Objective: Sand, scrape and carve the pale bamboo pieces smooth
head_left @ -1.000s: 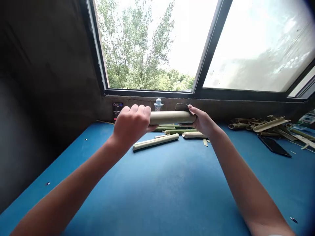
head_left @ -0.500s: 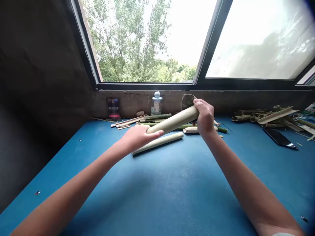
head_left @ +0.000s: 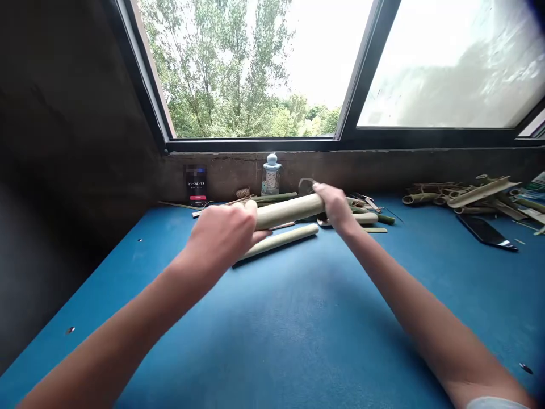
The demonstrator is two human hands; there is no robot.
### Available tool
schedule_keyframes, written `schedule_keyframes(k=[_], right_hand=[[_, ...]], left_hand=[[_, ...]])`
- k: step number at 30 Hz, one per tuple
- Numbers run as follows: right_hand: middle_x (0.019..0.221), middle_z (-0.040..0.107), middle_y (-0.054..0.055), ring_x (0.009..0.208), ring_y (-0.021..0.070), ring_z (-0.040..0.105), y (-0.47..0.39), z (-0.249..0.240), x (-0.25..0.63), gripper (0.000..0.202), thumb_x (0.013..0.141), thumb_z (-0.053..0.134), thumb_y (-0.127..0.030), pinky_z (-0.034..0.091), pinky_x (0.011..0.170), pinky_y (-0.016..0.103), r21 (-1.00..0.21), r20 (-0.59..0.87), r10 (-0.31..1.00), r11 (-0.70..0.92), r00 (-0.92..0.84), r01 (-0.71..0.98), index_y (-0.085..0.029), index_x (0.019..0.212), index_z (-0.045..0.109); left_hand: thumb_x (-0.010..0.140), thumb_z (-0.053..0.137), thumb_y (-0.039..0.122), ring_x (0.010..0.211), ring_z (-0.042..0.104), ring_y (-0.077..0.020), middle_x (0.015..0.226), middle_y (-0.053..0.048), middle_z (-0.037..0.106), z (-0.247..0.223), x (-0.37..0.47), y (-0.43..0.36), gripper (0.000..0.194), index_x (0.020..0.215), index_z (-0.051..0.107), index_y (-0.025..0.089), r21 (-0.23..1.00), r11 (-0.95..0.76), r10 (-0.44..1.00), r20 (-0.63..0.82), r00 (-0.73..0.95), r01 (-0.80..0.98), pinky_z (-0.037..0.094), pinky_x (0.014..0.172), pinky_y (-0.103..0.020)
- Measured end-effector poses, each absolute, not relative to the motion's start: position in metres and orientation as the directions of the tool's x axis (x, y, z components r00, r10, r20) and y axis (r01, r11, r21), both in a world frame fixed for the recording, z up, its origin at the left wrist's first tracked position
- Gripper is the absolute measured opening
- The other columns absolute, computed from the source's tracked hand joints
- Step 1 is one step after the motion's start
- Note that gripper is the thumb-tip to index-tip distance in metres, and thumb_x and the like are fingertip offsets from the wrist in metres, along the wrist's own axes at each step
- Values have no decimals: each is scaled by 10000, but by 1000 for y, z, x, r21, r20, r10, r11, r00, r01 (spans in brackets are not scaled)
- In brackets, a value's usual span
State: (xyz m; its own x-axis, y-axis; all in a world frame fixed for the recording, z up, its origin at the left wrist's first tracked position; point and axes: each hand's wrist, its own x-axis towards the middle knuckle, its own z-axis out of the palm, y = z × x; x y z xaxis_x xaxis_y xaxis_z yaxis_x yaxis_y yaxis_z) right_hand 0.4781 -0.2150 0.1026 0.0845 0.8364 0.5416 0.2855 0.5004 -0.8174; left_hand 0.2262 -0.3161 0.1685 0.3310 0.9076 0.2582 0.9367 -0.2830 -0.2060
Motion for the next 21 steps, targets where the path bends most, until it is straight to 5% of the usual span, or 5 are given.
schedule_keyframes(k=[6,9,14,18,21], right_hand=[[533,466,11,477,189,457,-206,64,438,448,870,442,-660,367,450,321,-938,308,942,278,130,208,-245,707,488],[609,429,-1,542,175,440,-222,65,432,377,888,436,-588,380,493,304,-926,366,909,335,197,176,-253,717,427],[703,396,0,663,180,438,-258,96,439,294,877,470,-513,419,643,317,-774,634,727,592,264,225,-251,745,456],[789,532,51,789,258,555,-263,108,455,476,779,490,-722,487,756,429,-426,895,352,855,273,296,-256,839,566],[850,565,63,889,282,593,-253,109,464,501,763,499,-745,517,813,447,-511,848,429,819,312,262,-258,864,557]], left_hand=[[896,497,696,756,698,-320,828,-115,693,158,193,-274,553,973,626,164,-390,-309,842,312,441,867,384,571,-321],[822,553,733,740,685,-286,808,-78,700,159,180,-263,540,901,635,206,-137,-374,911,133,391,917,397,565,-302],[825,519,755,667,674,-222,781,-68,711,162,158,-259,572,842,656,200,667,-137,709,-451,543,733,507,598,-304],[833,531,708,649,663,-215,815,-75,719,168,159,-266,526,882,659,200,777,-36,512,-526,679,629,508,588,-313],[834,514,729,714,676,-221,877,-62,719,179,177,-282,535,925,634,216,615,-270,750,-347,563,740,480,598,-297]])
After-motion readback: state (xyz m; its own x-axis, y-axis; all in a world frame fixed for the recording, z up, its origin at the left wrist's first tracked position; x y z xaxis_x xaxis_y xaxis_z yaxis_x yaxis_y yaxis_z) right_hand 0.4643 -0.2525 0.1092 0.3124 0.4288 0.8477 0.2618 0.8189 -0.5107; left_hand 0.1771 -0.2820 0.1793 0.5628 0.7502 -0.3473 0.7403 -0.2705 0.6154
